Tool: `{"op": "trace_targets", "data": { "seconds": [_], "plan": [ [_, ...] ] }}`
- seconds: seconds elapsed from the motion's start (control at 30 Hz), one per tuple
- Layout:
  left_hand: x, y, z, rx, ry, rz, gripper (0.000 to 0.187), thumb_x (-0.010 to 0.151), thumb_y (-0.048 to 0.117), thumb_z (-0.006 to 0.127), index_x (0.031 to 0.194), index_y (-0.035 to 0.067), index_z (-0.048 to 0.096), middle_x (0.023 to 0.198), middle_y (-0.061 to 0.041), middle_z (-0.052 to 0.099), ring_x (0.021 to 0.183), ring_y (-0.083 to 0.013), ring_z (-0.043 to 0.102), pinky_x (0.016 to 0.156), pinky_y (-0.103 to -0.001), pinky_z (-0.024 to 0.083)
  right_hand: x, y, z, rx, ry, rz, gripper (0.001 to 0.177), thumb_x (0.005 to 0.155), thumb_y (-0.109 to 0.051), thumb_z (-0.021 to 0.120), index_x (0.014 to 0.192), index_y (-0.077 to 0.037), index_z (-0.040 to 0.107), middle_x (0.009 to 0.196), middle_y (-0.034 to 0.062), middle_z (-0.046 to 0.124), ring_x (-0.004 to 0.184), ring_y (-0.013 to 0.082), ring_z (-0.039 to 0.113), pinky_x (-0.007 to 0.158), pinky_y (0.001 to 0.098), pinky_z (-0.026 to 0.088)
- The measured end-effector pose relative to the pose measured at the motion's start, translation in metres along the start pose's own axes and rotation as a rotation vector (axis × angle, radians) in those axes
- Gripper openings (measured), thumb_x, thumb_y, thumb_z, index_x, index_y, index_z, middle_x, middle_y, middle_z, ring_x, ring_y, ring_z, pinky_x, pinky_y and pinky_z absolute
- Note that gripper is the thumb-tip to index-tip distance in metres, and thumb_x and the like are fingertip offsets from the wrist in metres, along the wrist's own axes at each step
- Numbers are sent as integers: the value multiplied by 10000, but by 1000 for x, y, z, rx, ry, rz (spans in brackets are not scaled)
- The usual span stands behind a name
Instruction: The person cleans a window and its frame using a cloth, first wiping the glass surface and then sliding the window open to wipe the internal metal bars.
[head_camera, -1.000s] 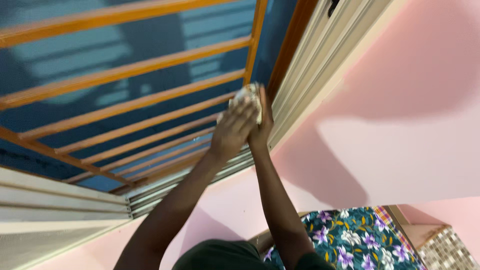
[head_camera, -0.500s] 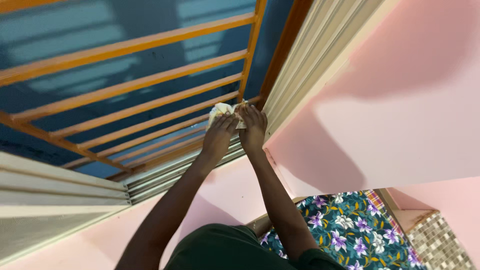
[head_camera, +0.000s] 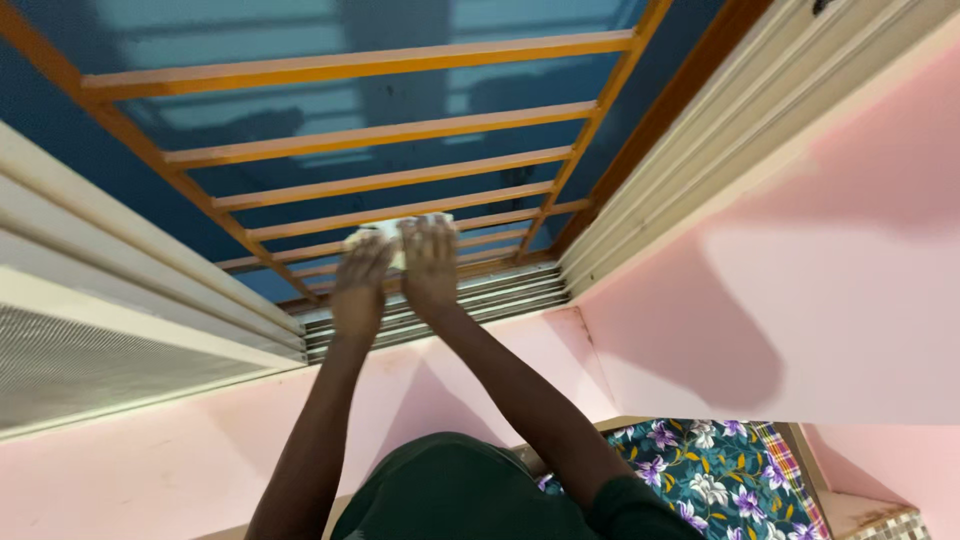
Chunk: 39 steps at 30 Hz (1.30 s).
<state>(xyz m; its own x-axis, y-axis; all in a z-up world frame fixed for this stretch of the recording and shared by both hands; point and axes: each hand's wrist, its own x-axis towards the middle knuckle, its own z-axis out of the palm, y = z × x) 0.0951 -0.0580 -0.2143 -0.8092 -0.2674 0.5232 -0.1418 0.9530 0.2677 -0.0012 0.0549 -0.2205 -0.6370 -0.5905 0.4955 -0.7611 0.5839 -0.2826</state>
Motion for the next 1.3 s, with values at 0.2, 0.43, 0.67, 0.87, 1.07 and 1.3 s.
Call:
{"op": "trace_targets", "data": {
  "seconds": [0.2,0.43,0.67,0.87,1.07,1.3],
  "plan": [
    [-34,-50,-74,-35,86,-221,532,915,-86,561,1432,36,588,1486,-188,576,1434,-375,505,1235,-498,400,4,-89,23,143,23,-256,674,946,-76,630,1582,-160,423,1525,255,440,1490,471,365,1288,610,201],
    [-6,-31,-23,118,-84,-207,691,876,90,679,1499,-45,411,1572,-259,443,1509,-425,381,1260,-530,286,15,-11,12,-10,-153,-234,808,842,4,671,1565,-266,429,1544,54,491,1454,278,419,1231,665,158],
    [52,80,84,157,-275,6,698,906,158,604,1522,-73,369,1533,-286,404,1461,-425,306,1243,-579,147,-14,118,-19,-200,97,36,886,722,129,583,1511,-260,475,1526,80,492,1476,306,387,1213,626,145],
    [84,133,73,6,-124,177,516,929,101,603,1423,-9,501,1440,-223,531,1382,-373,481,1211,-518,319,-42,149,-59,-123,119,186,808,755,168,595,1482,-184,567,1497,41,577,1441,205,476,1199,554,282],
    [100,170,-2,-225,-423,173,391,976,70,570,1365,32,588,1368,-181,610,1335,-341,568,1160,-479,435,-41,144,-105,269,327,233,512,972,63,665,1407,-204,694,1349,23,690,1276,142,619,1041,332,467],
    [110,102,-2,78,39,296,550,879,22,649,1422,20,563,1428,-150,581,1367,-273,522,1235,-552,236,25,93,-93,-258,193,-26,786,739,-8,637,1507,-14,468,1526,249,474,1476,407,360,1236,574,178]
  ]
}}
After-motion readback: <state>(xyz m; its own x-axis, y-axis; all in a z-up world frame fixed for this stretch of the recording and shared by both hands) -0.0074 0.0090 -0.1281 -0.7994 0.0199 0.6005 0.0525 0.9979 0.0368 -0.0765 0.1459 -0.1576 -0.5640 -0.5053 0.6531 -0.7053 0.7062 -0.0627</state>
